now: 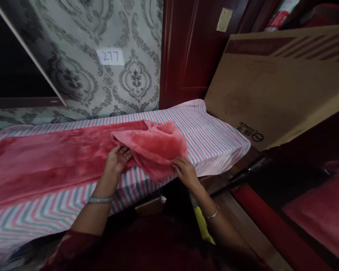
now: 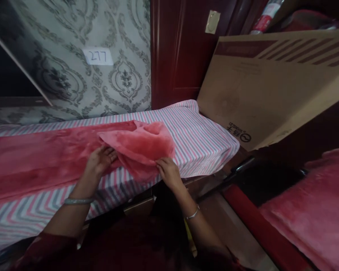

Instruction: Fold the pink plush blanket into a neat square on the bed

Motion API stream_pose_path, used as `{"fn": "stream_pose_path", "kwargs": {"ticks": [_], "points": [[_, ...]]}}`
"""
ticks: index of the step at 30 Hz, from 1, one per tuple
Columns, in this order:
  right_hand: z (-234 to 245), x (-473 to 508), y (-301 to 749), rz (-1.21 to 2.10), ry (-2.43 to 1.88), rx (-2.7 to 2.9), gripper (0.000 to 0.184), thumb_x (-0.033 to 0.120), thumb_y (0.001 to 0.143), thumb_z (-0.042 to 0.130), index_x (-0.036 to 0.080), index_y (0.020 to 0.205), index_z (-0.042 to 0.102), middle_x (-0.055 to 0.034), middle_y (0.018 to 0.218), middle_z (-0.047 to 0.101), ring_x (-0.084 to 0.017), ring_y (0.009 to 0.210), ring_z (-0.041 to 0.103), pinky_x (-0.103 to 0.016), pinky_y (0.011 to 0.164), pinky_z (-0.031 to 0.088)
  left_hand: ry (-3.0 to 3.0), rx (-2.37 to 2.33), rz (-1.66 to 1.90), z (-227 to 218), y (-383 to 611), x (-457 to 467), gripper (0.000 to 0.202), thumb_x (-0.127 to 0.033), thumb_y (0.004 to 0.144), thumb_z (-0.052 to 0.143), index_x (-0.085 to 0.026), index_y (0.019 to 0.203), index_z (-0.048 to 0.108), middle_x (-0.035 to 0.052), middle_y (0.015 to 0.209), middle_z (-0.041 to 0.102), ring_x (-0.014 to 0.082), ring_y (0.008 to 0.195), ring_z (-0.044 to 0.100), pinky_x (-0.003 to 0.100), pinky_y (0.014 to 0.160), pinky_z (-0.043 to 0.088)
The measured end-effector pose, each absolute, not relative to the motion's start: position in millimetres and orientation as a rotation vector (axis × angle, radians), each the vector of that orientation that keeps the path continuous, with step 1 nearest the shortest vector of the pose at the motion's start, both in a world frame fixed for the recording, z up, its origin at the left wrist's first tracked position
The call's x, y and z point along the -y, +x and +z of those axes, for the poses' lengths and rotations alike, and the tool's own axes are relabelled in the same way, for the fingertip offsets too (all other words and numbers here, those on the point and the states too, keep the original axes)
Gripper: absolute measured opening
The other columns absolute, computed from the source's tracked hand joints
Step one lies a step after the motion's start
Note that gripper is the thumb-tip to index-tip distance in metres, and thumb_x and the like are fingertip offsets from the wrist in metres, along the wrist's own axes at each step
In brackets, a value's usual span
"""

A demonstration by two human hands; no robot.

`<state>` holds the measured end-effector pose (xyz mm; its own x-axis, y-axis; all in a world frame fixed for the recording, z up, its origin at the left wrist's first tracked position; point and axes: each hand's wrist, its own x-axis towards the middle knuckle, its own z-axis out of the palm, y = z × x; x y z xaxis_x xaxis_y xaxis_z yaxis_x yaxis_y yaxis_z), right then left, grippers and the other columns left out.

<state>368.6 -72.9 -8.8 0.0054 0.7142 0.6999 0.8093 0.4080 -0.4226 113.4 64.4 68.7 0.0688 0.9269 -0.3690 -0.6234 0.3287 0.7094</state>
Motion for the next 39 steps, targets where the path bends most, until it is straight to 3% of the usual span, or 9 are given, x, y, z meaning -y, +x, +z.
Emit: {"fn": "stream_pose_path", "kwargs": {"ticks": [3, 6, 10, 13, 18, 24, 29, 33, 39], "points": [[-34, 74, 357, -0.093, -1.404, 1.761, 0.026, 0.021, 0.098, 0.052, 0.022, 0.115, 0.072, -0.0108, 0.101, 0.068, -0.027, 0.096, 0.062, -0.042, 0.085, 0.055, 0.582, -0.898, 1.125, 48, 101, -43, 0.008, -0.016, 0.083, 0.06, -0.015, 0.09, 0.064, 0.008, 0.082, 0.071, 0.0174, 0.073, 0.07, 0.029, 0.072, 0.061], [-43, 76, 360, -0.11, -1.418, 1.726, 0.034, 0.023, 0.097, 0.054, 0.019, 0.128, 0.067, -0.0132, 0.11, 0.065, -0.029, 0.104, 0.059, -0.047, 0.09, 0.054, 0.856, -0.859, 1.062, 38, 95, -18, 0.033, -0.022, 0.075, 0.073, -0.014, 0.106, 0.066, 0.0106, 0.091, 0.075, 0.0215, 0.078, 0.073, 0.034, 0.073, 0.061], [-45, 76, 365, -0.105, -1.384, 1.71, 0.032, 0.021, 0.098, 0.051, 0.021, 0.125, 0.068, -0.0124, 0.112, 0.065, -0.028, 0.105, 0.059, -0.047, 0.091, 0.053, 1.077, -0.935, 0.883, 25, 97, 8, 0.055, -0.036, 0.067, 0.083, -0.014, 0.115, 0.065, 0.0094, 0.087, 0.076, 0.0208, 0.065, 0.071, 0.028, 0.056, 0.053], [-41, 75, 366, -0.119, -1.371, 1.672, 0.029, 0.021, 0.099, 0.049, 0.023, 0.117, 0.072, -0.0111, 0.109, 0.068, -0.027, 0.104, 0.061, -0.045, 0.091, 0.053, 1.289, -1.058, 0.766, 13, 106, 16, 0.042, -0.039, 0.069, 0.079, -0.016, 0.103, 0.07, 0.0036, 0.071, 0.071, 0.017, 0.051, 0.062, 0.026, 0.049, 0.043], [-3, 76, 364, -0.147, -1.364, 1.564, 0.026, 0.029, 0.102, 0.048, 0.023, 0.107, 0.073, -0.0085, 0.093, 0.071, -0.025, 0.089, 0.065, -0.04, 0.081, 0.054, 1.833, -1.291, 0.73, 13, 121, 14, 0.013, -0.03, 0.073, 0.071, -0.021, 0.066, 0.066, 0.0038, 0.062, 0.067, 0.0215, 0.065, 0.062, 0.029, 0.061, 0.04], [14, 90, 338, -0.174, -1.324, 1.784, 0.026, 0.023, 0.102, 0.047, 0.02, 0.105, 0.073, -0.0093, 0.09, 0.068, -0.025, 0.087, 0.06, -0.038, 0.078, 0.051, 2.194, -1.451, 0.422, 20, 131, 20, 0.011, -0.025, 0.085, 0.062, -0.02, 0.078, 0.069, 0.0121, 0.084, 0.075, 0.0264, 0.082, 0.068, 0.031, 0.068, 0.038], [-21, 93, 334, -0.091, -1.349, 1.835, 0.024, 0.02, 0.102, 0.049, 0.02, 0.103, 0.073, -0.0087, 0.089, 0.067, -0.024, 0.086, 0.06, -0.036, 0.076, 0.051, 2.15, -1.412, 0.394, 11, 127, 40, 0.022, -0.023, 0.091, 0.051, -0.019, 0.09, 0.073, 0.0131, 0.088, 0.076, 0.0273, 0.084, 0.07, 0.032, 0.074, 0.042], [-32, 96, 338, -0.042, -1.343, 1.745, 0.024, 0.02, 0.102, 0.05, 0.021, 0.11, 0.072, -0.0091, 0.096, 0.069, -0.024, 0.092, 0.062, -0.038, 0.081, 0.053, 1.883, -1.245, 0.445, -10, 121, 48, 0.017, -0.031, 0.079, 0.07, -0.019, 0.089, 0.076, 0.0138, 0.093, 0.078, 0.0311, 0.089, 0.071, 0.037, 0.08, 0.047], [-22, 101, 337, -0.047, -1.315, 1.71, 0.024, 0.02, 0.102, 0.05, 0.022, 0.109, 0.073, -0.0084, 0.095, 0.07, -0.024, 0.091, 0.062, -0.038, 0.08, 0.053, 1.171, -0.802, 0.586, -22, 138, 50, 0.044, -0.052, 0.068, 0.084, -0.019, 0.097, 0.076, 0.013, 0.102, 0.078, 0.0277, 0.094, 0.073, 0.04, 0.083, 0.055]]}}
